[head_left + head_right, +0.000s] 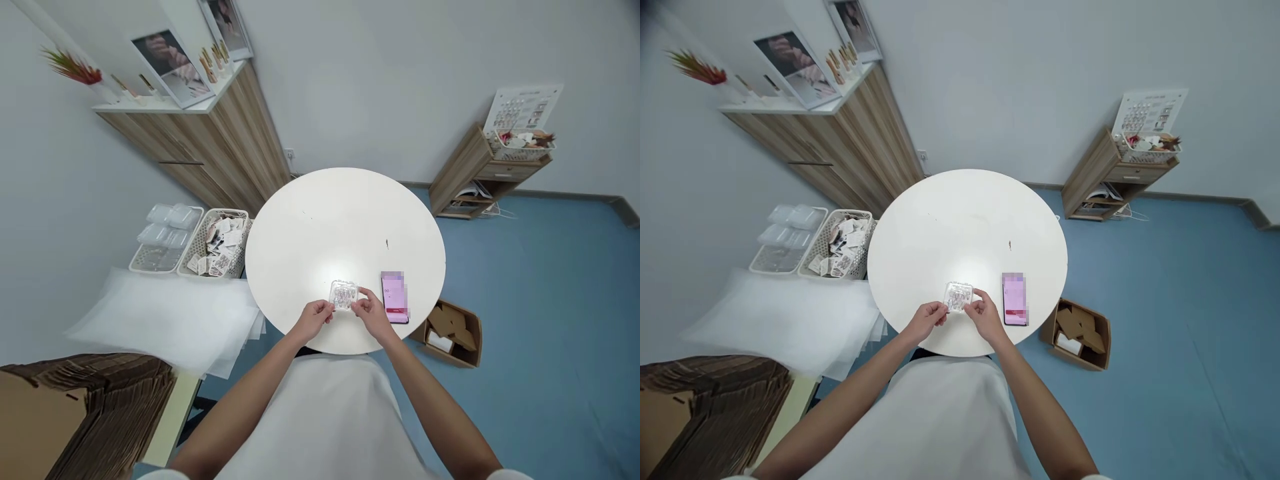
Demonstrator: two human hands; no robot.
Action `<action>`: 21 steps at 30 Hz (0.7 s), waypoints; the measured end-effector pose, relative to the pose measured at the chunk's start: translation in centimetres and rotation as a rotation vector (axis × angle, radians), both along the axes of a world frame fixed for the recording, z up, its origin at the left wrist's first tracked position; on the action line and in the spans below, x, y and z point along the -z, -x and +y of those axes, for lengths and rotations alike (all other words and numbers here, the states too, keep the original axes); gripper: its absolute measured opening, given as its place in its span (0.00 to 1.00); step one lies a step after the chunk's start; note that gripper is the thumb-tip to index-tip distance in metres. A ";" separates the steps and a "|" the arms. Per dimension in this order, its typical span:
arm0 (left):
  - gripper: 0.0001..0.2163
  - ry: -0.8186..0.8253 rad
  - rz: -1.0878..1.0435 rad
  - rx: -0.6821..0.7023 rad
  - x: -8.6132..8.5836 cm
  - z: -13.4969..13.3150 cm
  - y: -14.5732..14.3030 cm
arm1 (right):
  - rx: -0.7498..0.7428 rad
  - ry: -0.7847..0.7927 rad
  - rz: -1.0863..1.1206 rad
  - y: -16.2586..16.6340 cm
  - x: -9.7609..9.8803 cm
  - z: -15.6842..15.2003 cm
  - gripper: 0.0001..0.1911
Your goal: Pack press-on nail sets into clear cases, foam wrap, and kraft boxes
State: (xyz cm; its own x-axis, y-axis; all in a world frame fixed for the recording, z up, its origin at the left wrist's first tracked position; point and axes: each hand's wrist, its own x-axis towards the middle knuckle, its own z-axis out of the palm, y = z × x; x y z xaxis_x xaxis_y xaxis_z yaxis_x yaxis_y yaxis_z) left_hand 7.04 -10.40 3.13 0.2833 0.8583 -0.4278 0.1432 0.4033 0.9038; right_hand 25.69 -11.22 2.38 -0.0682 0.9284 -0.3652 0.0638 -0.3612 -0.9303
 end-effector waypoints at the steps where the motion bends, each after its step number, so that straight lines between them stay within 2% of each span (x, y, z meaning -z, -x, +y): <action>1: 0.15 0.003 -0.007 -0.013 0.0 0.0 0.3 | -0.005 -0.047 -0.041 0.1 -0.1 0.2 0.32; 4: 0.15 0.007 -0.003 -0.052 0.0 0.1 1.5 | -0.115 -0.254 -0.219 0.4 -0.8 0.9 0.38; 7: 0.15 -0.027 0.031 -0.070 -0.3 0.4 3.1 | -0.364 -0.433 -0.367 1.4 -1.5 2.1 0.32; 9: 0.16 -0.055 0.053 -0.060 -0.5 0.7 4.4 | -0.479 -0.504 -0.424 2.6 -1.5 2.9 0.27; 16: 0.14 -0.049 0.069 -0.113 0.4 2.1 10.2 | -0.497 -0.579 -0.526 9.1 0.1 5.8 0.22; 19: 0.13 -0.017 0.070 -0.234 1.1 3.2 13.4 | -0.498 -0.560 -0.523 11.9 0.5 7.3 0.22; 21: 0.16 -0.043 0.091 -0.319 1.5 4.2 15.4 | -0.487 -0.532 -0.524 13.6 0.8 8.4 0.21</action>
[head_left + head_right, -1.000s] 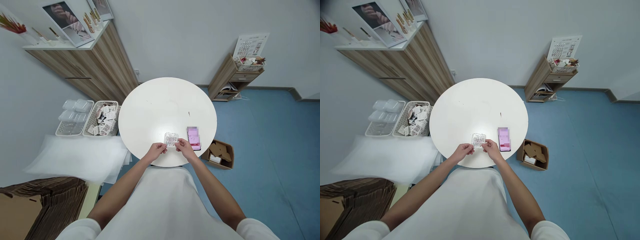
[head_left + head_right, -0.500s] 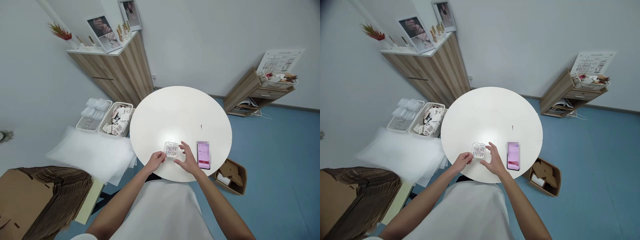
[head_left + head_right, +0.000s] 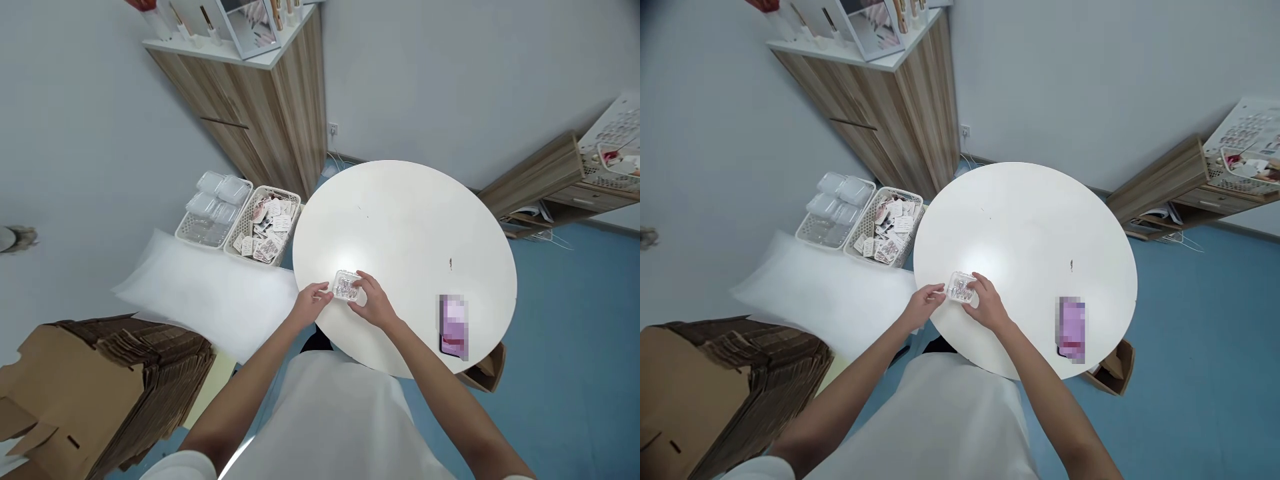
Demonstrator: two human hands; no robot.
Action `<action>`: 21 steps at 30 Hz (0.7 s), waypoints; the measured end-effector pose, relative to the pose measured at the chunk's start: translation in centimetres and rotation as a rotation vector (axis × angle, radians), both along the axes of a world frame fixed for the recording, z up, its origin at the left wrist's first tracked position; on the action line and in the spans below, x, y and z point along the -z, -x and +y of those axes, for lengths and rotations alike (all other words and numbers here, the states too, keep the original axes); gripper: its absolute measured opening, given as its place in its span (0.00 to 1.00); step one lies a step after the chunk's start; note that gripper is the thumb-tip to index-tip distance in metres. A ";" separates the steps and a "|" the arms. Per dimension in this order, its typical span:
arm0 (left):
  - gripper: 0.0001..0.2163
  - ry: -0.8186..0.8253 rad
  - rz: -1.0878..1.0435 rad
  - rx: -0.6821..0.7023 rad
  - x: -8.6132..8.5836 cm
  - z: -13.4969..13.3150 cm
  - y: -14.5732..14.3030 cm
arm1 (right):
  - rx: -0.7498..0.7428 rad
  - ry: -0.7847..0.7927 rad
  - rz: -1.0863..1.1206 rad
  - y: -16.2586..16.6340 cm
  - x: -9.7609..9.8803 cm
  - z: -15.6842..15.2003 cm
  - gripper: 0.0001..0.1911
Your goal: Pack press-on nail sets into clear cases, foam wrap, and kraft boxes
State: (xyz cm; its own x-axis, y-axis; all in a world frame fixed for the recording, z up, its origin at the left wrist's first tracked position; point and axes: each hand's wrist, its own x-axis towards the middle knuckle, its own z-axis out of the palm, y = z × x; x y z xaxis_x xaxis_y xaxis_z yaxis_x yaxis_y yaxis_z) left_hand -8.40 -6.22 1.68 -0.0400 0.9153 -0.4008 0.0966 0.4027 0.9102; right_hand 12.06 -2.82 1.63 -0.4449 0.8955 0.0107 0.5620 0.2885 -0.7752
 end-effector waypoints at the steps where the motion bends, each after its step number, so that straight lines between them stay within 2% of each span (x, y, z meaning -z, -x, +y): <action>1: 0.18 -0.023 0.015 -0.025 0.2 0.6 0.9 | 0.010 0.013 -0.004 0.8 0.2 0.6 0.21; 6: 0.19 -0.071 0.017 0.034 2.1 3.9 4.2 | 0.030 0.061 -0.014 4.6 1.9 3.3 0.21; 13: 0.20 -0.033 0.064 0.038 5.6 7.3 6.2 | 0.027 0.122 -0.031 8.0 4.8 6.2 0.25; 21: 0.22 -0.019 0.149 0.077 7.4 9.8 7.1 | 0.079 0.106 -0.147 9.9 6.8 8.2 0.26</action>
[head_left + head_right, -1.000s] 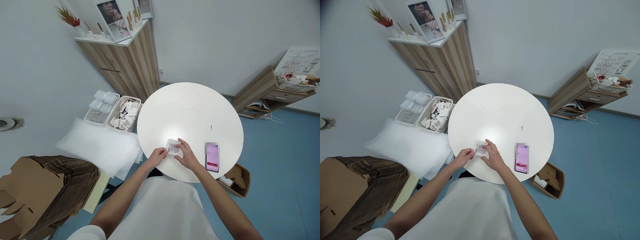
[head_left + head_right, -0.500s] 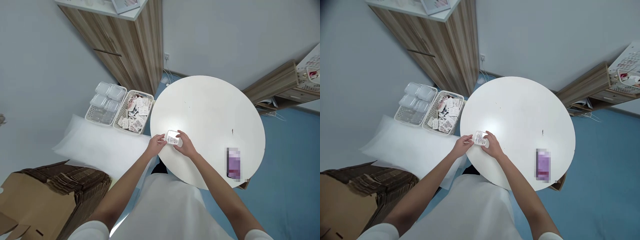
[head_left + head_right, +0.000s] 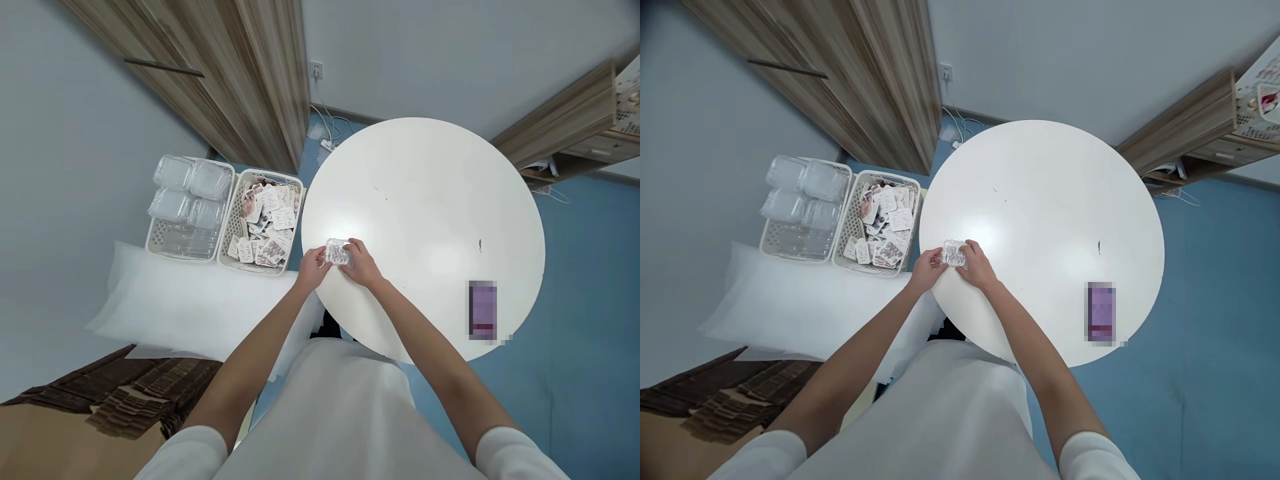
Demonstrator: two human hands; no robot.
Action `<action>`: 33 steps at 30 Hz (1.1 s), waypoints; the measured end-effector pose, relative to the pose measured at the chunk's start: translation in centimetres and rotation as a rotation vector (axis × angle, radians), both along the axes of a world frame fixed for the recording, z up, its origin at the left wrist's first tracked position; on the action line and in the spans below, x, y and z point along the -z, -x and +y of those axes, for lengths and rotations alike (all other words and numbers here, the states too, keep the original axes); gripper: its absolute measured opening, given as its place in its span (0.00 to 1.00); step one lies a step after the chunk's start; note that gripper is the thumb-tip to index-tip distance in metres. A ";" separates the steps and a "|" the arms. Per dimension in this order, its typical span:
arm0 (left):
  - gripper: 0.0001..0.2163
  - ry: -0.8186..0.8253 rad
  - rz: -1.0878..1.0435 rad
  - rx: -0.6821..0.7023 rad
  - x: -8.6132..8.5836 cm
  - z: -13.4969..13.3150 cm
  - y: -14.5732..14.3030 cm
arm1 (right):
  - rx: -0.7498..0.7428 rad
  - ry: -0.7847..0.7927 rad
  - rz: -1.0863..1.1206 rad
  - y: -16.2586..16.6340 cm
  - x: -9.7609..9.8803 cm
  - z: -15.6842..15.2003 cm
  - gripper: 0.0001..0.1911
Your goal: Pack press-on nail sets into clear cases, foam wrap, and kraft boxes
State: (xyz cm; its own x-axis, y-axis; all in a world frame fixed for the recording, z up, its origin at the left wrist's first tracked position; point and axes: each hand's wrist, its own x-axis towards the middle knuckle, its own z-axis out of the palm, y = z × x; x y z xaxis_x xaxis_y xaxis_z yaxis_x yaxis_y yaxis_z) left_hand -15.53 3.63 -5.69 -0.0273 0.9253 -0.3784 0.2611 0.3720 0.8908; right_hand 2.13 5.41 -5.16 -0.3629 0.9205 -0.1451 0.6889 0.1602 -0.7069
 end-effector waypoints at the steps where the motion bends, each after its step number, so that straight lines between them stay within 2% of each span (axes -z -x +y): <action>1: 0.22 -0.003 0.016 0.013 0.1 0.2 0.0 | -0.001 -0.025 -0.025 0.1 0.1 0.2 0.25; 4: 0.22 -0.010 0.066 0.066 0.2 0.4 -0.1 | -0.001 -0.083 -0.094 0.1 0.4 0.5 0.25; 11: 0.23 -0.046 0.176 0.134 0.4 0.6 -0.5 | 0.035 -0.096 -0.168 0.2 0.7 0.2 0.24; 23: 0.27 -0.092 0.212 0.130 0.8 0.1 -0.8 | 0.053 -0.050 -0.095 -0.1 1.1 -0.3 0.30; 29: 0.32 -0.112 0.215 0.074 1.2 -1.0 -1.1 | 0.126 -0.009 -0.002 -1.5 0.4 -3.0 0.34; 33: 0.32 -0.158 0.227 0.047 1.0 -3.1 -1.5 | 0.191 0.018 0.048 -3.0 -0.1 -6.2 0.34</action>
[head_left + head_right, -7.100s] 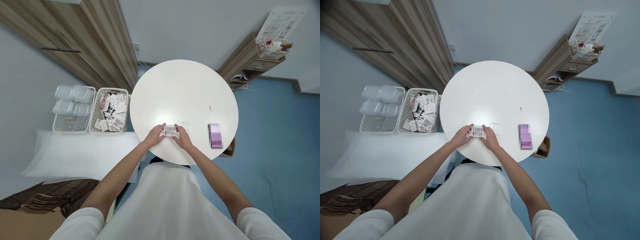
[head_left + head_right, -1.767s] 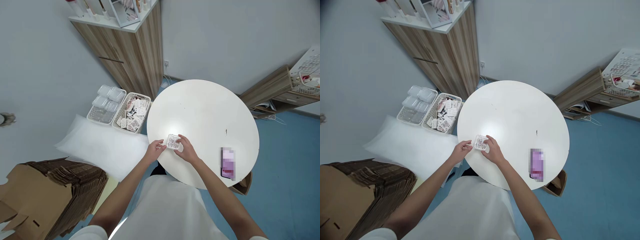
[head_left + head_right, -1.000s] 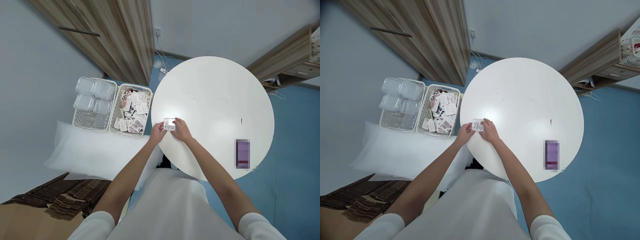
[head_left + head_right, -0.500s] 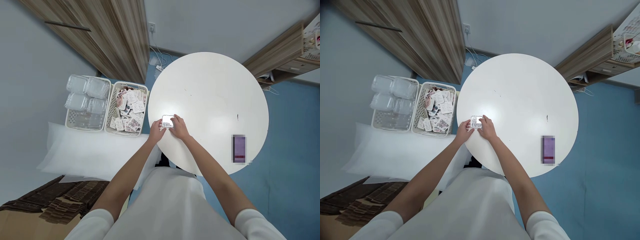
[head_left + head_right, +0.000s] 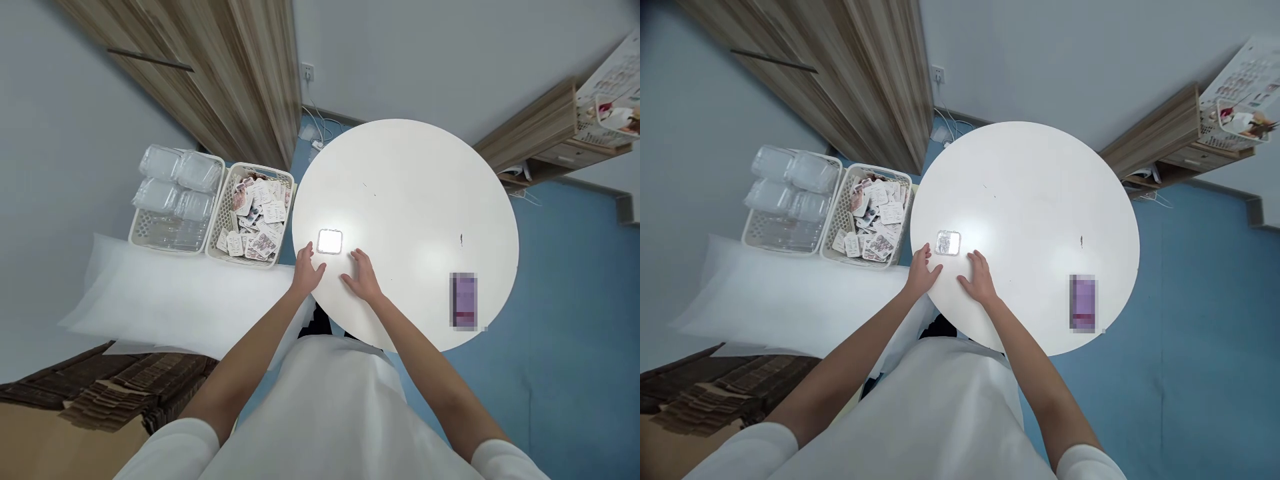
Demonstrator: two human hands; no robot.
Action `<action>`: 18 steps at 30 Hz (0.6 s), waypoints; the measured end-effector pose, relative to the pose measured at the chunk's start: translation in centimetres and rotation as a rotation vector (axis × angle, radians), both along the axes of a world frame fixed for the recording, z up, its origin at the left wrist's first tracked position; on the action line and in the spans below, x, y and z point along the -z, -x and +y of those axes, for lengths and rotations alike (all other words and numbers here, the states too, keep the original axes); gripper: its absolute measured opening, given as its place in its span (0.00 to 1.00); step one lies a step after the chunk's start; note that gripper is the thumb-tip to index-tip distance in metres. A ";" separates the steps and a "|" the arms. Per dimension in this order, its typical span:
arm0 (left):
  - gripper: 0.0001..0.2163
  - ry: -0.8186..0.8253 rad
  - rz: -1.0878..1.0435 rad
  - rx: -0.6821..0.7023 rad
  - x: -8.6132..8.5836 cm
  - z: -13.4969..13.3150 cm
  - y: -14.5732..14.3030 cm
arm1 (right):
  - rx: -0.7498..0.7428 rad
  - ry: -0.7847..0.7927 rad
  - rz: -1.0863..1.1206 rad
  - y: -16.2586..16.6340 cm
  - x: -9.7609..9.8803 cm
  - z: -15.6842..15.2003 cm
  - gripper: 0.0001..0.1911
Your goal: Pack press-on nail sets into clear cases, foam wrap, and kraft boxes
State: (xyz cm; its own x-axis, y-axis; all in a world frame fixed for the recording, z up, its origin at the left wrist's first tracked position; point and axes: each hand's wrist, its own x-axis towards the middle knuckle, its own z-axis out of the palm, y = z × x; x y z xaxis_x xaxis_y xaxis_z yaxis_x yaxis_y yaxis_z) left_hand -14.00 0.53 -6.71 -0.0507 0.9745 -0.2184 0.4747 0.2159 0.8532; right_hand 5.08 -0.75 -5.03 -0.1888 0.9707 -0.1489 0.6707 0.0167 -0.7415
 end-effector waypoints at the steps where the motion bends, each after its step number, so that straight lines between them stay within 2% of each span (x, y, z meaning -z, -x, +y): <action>1: 0.31 -0.009 0.011 0.002 -0.1 -0.7 -0.1 | 0.014 0.010 0.010 -0.4 -0.1 -0.9 0.33; 6: 0.26 -0.004 0.104 0.029 -1.3 -5.0 -0.2 | 0.034 0.092 0.075 -2.7 -0.5 -4.5 0.30; 11: 0.17 0.034 0.124 0.009 -2.9 -10.0 -0.4 | 0.001 0.208 0.109 -4.4 -1.5 -5.8 0.26; 15: 0.17 0.127 0.153 -0.038 -4.3 -14.0 -0.8 | -0.163 0.289 0.147 -4.8 -2.1 -5.9 0.17; 18: 0.17 0.214 0.225 -0.109 -5.1 -16.5 -0.7 | -0.319 0.326 0.138 -3.8 -2.1 -5.9 0.14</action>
